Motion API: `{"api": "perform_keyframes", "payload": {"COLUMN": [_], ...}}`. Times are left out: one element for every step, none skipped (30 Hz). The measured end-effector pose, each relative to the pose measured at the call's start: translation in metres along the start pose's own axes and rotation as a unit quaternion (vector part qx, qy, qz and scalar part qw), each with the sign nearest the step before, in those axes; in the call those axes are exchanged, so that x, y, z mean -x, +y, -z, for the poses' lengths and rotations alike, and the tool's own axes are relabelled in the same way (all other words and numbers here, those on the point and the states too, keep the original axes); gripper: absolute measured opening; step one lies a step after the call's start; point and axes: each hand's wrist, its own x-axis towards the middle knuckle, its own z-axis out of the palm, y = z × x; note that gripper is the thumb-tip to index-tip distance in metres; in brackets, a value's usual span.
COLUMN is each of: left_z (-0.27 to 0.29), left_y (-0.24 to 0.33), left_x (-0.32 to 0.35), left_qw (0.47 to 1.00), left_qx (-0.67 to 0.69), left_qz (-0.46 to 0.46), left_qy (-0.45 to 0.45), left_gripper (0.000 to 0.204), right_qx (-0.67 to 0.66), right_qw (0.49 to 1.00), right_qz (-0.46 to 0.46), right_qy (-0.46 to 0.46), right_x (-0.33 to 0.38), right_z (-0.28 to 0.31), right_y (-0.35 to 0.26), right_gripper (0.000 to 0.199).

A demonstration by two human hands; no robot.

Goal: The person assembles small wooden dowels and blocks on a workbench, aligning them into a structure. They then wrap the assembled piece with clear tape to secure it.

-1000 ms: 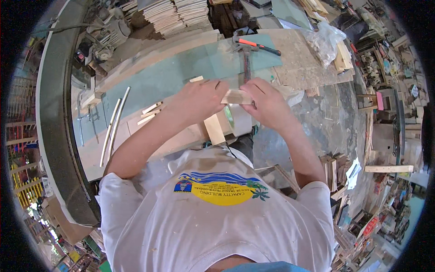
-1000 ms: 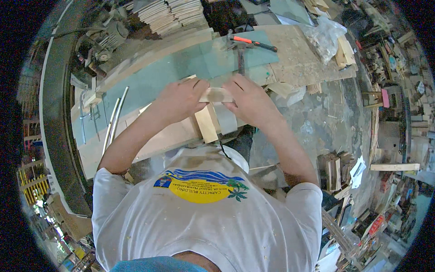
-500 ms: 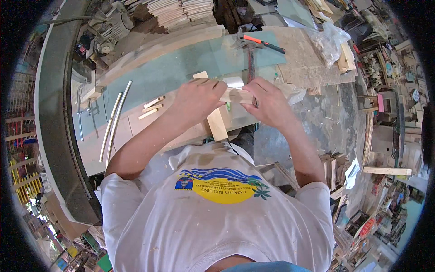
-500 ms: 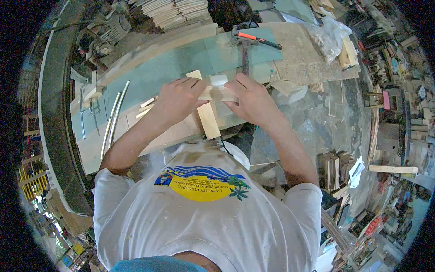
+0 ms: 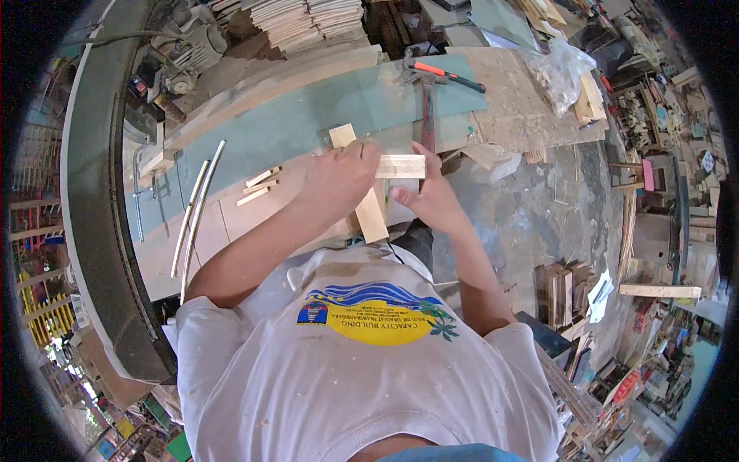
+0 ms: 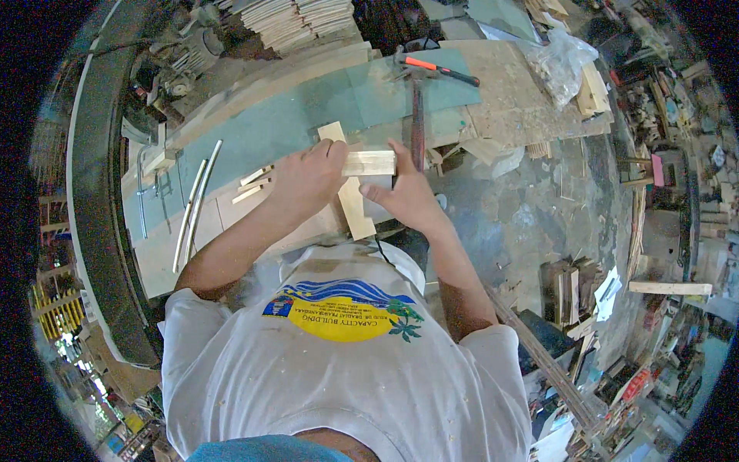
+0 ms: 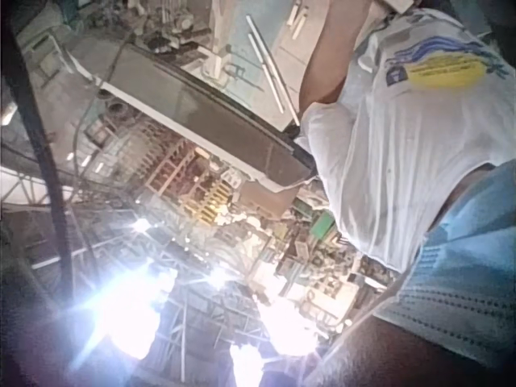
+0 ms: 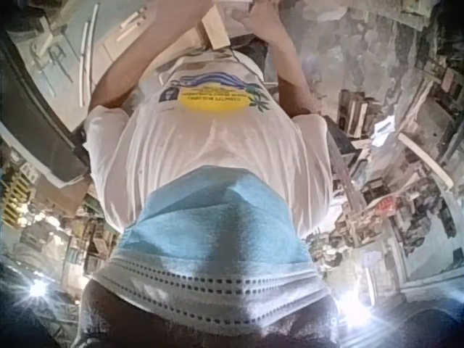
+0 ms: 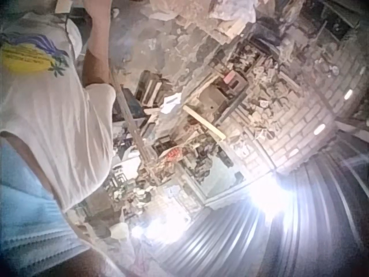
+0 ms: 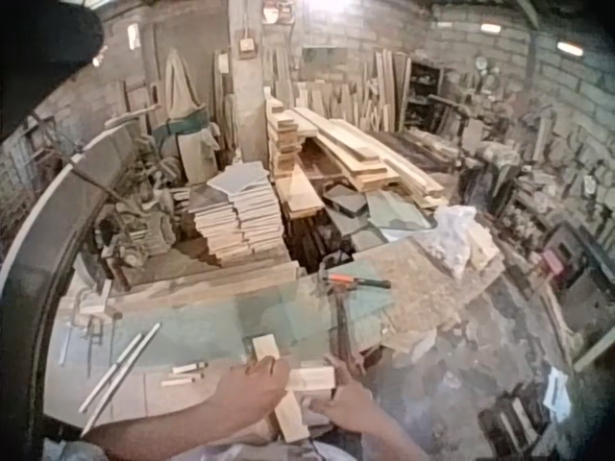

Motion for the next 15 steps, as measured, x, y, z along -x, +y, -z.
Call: {"api": "perform_keyframes", "payload": {"left_z": [-0.001,-0.001,-0.001,0.002,0.006,0.011,0.016,0.013,0.007,0.001,-0.004,-0.009,-0.012,-0.012,-0.011], "left_y": [0.001,0.001,0.0,0.0,0.002,0.004,0.006,0.005,0.003,0.002,0.002,0.001,0.003,0.004,0.005], "left_x": [-0.002,-0.004,-0.004,-0.007,-0.01,-0.013,-0.014,-0.013,-0.01,-0.007,-0.005,-0.002,-0.001,-0.001,-0.001], "left_qw": [1.0,0.999,0.996,0.992,0.988,0.982,0.976,0.972,0.967,0.963,0.95,0.936,0.919,0.903,0.886], "left_qx": [0.011,0.042,0.072,0.1,0.116,0.132,0.146,0.163,0.18,0.198,0.24,0.281,0.323,0.351,0.379], "left_qz": [0.003,0.023,0.044,0.065,0.081,0.098,0.113,0.12,0.127,0.134,0.149,0.164,0.178,0.184,0.19], "left_qy": [-0.005,-0.016,-0.027,-0.037,-0.064,-0.091,-0.119,-0.122,-0.125,-0.127,-0.132,-0.137,-0.143,-0.164,-0.185], "left_gripper": [0.031,0.031,0.031,0.032,0.032,0.032,0.033,0.032,0.031,0.03,0.031,0.032,0.033,0.033,0.033], "right_qx": [0.001,-0.079,-0.158,-0.238,-0.255,-0.272,-0.289,-0.274,-0.258,-0.241,-0.229,-0.217,-0.204,-0.188,-0.172], "right_qw": [0.995,0.992,0.983,0.967,0.964,0.96,0.954,0.959,0.963,0.967,0.97,0.973,0.976,0.979,0.982], "right_qz": [0.09,0.087,0.084,0.085,0.075,0.065,0.055,0.058,0.06,0.061,0.064,0.066,0.066,0.064,0.062], "right_qy": [0.053,0.045,0.038,0.03,0.003,-0.025,-0.051,-0.05,-0.048,-0.046,-0.043,-0.041,-0.038,-0.041,-0.044], "right_x": [-0.006,-0.007,-0.007,-0.008,-0.011,-0.014,-0.014,-0.014,-0.013,-0.013,-0.012,-0.012,-0.011,-0.011,-0.011], "right_z": [-0.01,-0.014,-0.016,-0.015,-0.012,-0.008,-0.005,-0.005,-0.005,-0.004,-0.003,-0.003,-0.003,-0.002,-0.002], "right_y": [0.003,0.006,0.007,0.004,0.005,0.007,0.009,0.01,0.011,0.012,0.012,0.013,0.016,0.021,0.026], "right_gripper": [0.097,0.094,0.091,0.088,0.084,0.081,0.078,0.077,0.076,0.074,0.07,0.066,0.062,0.063,0.063]}}
